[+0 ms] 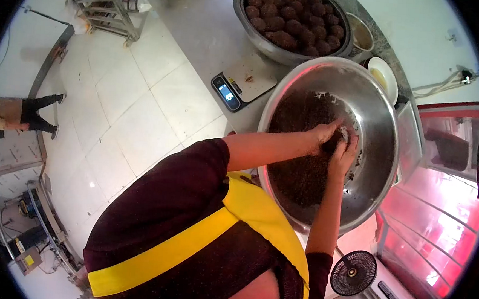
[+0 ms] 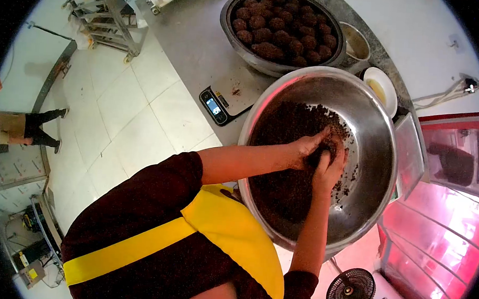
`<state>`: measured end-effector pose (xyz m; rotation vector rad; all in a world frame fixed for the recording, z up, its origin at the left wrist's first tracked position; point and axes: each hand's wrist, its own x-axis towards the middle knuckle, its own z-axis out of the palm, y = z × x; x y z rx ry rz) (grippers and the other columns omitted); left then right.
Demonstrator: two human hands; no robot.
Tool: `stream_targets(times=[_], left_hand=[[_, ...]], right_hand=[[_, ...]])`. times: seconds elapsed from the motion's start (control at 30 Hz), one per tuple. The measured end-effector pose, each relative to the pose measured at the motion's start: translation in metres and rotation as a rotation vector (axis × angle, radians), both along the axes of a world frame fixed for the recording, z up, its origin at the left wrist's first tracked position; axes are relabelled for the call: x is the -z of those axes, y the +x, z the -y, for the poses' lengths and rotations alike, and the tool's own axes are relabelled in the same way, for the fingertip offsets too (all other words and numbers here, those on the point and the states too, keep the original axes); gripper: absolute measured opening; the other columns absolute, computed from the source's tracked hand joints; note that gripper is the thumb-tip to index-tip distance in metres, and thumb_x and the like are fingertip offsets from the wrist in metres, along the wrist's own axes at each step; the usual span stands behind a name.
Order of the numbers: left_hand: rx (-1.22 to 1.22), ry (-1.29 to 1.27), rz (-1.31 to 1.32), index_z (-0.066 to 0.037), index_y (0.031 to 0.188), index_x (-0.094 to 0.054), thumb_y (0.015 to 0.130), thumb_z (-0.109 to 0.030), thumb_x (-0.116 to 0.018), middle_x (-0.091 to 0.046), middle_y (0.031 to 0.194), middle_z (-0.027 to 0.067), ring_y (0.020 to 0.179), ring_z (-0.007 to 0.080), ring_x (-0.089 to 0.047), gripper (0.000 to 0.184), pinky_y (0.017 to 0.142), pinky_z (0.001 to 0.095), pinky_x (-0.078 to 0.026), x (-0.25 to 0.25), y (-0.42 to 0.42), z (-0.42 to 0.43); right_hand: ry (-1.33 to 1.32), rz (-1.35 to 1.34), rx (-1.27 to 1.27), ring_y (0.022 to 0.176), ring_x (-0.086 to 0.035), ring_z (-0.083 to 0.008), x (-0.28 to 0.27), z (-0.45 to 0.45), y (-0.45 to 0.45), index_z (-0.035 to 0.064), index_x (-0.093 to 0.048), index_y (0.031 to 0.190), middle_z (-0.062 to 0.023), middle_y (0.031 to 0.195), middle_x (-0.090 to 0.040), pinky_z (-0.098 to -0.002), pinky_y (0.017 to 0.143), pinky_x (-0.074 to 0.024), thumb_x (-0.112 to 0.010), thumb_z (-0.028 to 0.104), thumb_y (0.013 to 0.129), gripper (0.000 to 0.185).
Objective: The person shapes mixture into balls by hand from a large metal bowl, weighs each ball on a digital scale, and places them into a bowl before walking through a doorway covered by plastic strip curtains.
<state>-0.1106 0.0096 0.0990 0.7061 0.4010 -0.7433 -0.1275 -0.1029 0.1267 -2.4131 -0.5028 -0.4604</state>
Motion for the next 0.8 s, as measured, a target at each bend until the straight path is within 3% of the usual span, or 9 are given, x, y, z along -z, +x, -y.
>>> stream_targets(times=[0.03,0.17,0.27,0.37,0.47,0.5,0.6,0.67,0.8], left_hand=[[-0.103,0.01,-0.004,-0.005,0.129,-0.048,0.082,-0.068,-0.049,-0.039,0.14,0.0155,0.124,0.0279,-0.04,0.079,0.097,0.0468,-0.035,-0.035,-0.012,-0.006],[-0.197,0.179,0.113,0.0,0.104,-0.061,0.091,-0.052,-0.048,-0.062,0.106,0.0141,0.093,0.0224,-0.055,0.055,0.083,0.0388,-0.043,0.001,-0.009,0.029],[-0.176,0.078,0.107,0.0,0.109,-0.06,0.089,-0.055,-0.049,-0.058,0.116,0.0144,0.103,0.0235,-0.053,0.06,0.088,0.0392,-0.041,0.007,-0.001,0.03],[-0.111,0.013,-0.013,-0.001,0.114,-0.058,0.087,-0.058,-0.05,-0.053,0.125,0.0137,0.112,0.0235,-0.048,0.063,0.092,0.0393,-0.039,-0.052,-0.004,-0.004],[-0.181,-0.128,0.075,-0.003,0.118,-0.057,0.086,-0.06,-0.051,-0.048,0.132,0.0124,0.119,0.0232,-0.043,0.065,0.095,0.0396,-0.037,-0.034,-0.008,-0.006],[-0.139,0.054,0.04,-0.005,0.114,-0.059,0.087,-0.059,-0.051,-0.053,0.126,0.0119,0.115,0.0227,-0.046,0.061,0.095,0.0393,-0.037,-0.004,0.004,0.014],[-0.228,-0.039,0.02,-0.005,0.108,-0.06,0.087,-0.058,-0.051,-0.056,0.119,0.011,0.111,0.0221,-0.047,0.058,0.095,0.037,-0.036,-0.009,-0.001,0.022],[-0.203,0.004,0.08,-0.005,0.106,-0.06,0.086,-0.06,-0.05,-0.057,0.115,0.0114,0.11,0.0226,-0.047,0.059,0.097,0.0407,-0.033,-0.011,-0.001,0.021],[-0.052,0.069,0.069,-0.006,0.125,-0.051,0.081,-0.069,-0.049,-0.041,0.137,0.015,0.127,0.0282,-0.035,0.077,0.104,0.0495,-0.023,-0.022,-0.001,-0.005]], right_hand=[[0.06,-0.075,0.047,0.111,-0.052,-0.0351,0.011,0.003,0.0,0.0027,-0.057,0.116,-0.0166,0.116,-0.059,-0.0432,0.104,-0.0317,-0.042,0.029,0.093,0.038],[0.062,0.08,0.142,0.107,-0.054,-0.0388,0.045,0.003,-0.005,0.0003,-0.057,0.115,-0.0159,0.112,-0.061,-0.0435,0.099,-0.0384,-0.036,0.025,0.095,0.038],[-0.024,0.116,0.084,0.112,-0.051,-0.0353,0.035,0.008,0.003,0.0024,-0.058,0.113,-0.0124,0.114,-0.06,-0.0489,0.105,-0.029,-0.039,0.023,0.092,0.035],[-0.108,0.197,0.058,0.119,-0.046,-0.0321,0.0,0.005,0.006,0.0033,-0.058,0.113,-0.0112,0.119,-0.057,-0.0558,0.108,-0.0159,-0.045,0.026,0.086,0.038],[0.033,-0.012,0.026,0.12,-0.045,-0.0331,-0.011,-0.015,-0.008,0.0042,-0.056,0.117,-0.0111,0.121,-0.056,-0.0528,0.108,-0.0179,-0.047,0.03,0.087,0.041],[0.068,-0.08,0.124,0.12,-0.045,-0.0343,0.01,-0.006,-0.003,0.0055,-0.053,0.122,-0.0118,0.122,-0.055,-0.0485,0.108,-0.0236,-0.047,0.03,0.089,0.041],[0.106,-0.012,0.233,0.097,-0.058,-0.0354,0.039,-0.003,0.003,0.0019,-0.058,0.11,-0.0179,0.108,-0.059,-0.0429,0.083,-0.0447,-0.041,0.032,0.095,0.038],[0.111,-0.186,0.154,0.12,-0.045,-0.0355,0.051,0.011,0.007,0.0034,-0.05,0.123,-0.0149,0.126,-0.053,-0.0435,0.103,-0.0333,-0.047,0.028,0.092,0.04],[0.039,0.024,0.016,0.119,-0.046,-0.0346,0.018,0.004,0.007,0.0029,-0.05,0.124,-0.0147,0.125,-0.053,-0.0436,0.104,-0.0318,-0.047,0.026,0.092,0.039]])
